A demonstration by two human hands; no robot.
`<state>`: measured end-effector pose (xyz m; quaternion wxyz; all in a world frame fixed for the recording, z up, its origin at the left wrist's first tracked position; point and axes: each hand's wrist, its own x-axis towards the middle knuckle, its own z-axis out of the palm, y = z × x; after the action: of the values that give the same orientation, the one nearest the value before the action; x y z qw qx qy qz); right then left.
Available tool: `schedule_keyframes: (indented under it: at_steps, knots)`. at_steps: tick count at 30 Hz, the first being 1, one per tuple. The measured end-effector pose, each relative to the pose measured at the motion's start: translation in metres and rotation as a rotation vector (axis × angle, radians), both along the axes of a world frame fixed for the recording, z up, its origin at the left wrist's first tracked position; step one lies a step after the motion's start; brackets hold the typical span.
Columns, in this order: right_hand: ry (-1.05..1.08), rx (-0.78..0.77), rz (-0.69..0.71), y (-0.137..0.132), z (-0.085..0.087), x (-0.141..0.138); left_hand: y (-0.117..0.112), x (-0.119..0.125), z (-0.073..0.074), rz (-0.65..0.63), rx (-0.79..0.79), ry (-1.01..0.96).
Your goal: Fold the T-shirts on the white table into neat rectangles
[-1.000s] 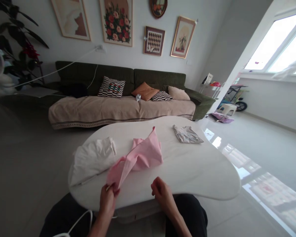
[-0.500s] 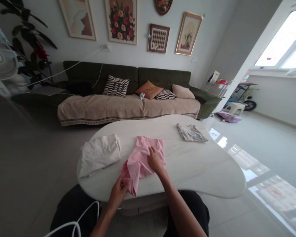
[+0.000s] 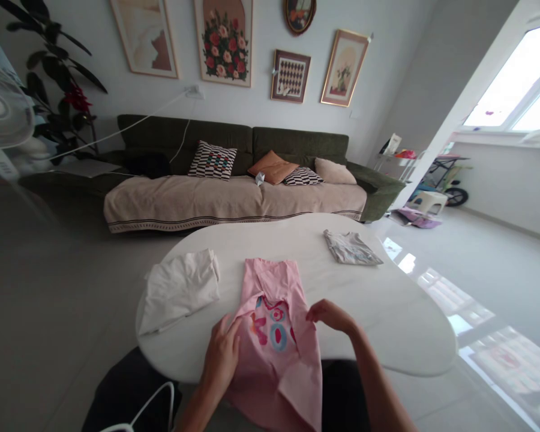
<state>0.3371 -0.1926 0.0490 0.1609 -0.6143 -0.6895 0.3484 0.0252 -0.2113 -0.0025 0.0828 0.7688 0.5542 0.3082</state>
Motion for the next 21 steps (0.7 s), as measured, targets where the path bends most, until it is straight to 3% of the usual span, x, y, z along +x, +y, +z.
schedule_keyframes:
  at_steps: [5, 7, 9, 12, 15, 18, 21]
  knots:
    - [-0.057, 0.221, -0.226, 0.027, -0.03, -0.061, 0.057, 0.073, 0.011, -0.079, -0.129, 0.084]
    - [-0.028, 0.272, -0.28, 0.036, -0.042, -0.08, 0.075, 0.088, 0.012, -0.083, -0.249, 0.034]
    - [0.043, 0.297, -0.336, 0.044, -0.05, -0.081, 0.092, 0.091, 0.012, -0.11, -0.346, -0.064]
    - [0.213, 0.294, -0.449, 0.058, -0.052, -0.05, 0.118, 0.073, 0.01, -0.116, -0.389, -0.193]
    - [0.437, 0.277, -0.635, 0.061, -0.052, 0.0, 0.136, 0.042, 0.004, 0.055, -0.378, -0.355]
    - [0.652, 0.251, -0.831, 0.047, -0.061, 0.04, 0.137, 0.018, -0.01, 0.271, -0.367, -0.499]
    - [0.815, 0.214, -0.955, 0.032, -0.075, 0.056, 0.133, 0.012, -0.024, 0.371, -0.373, -0.59]
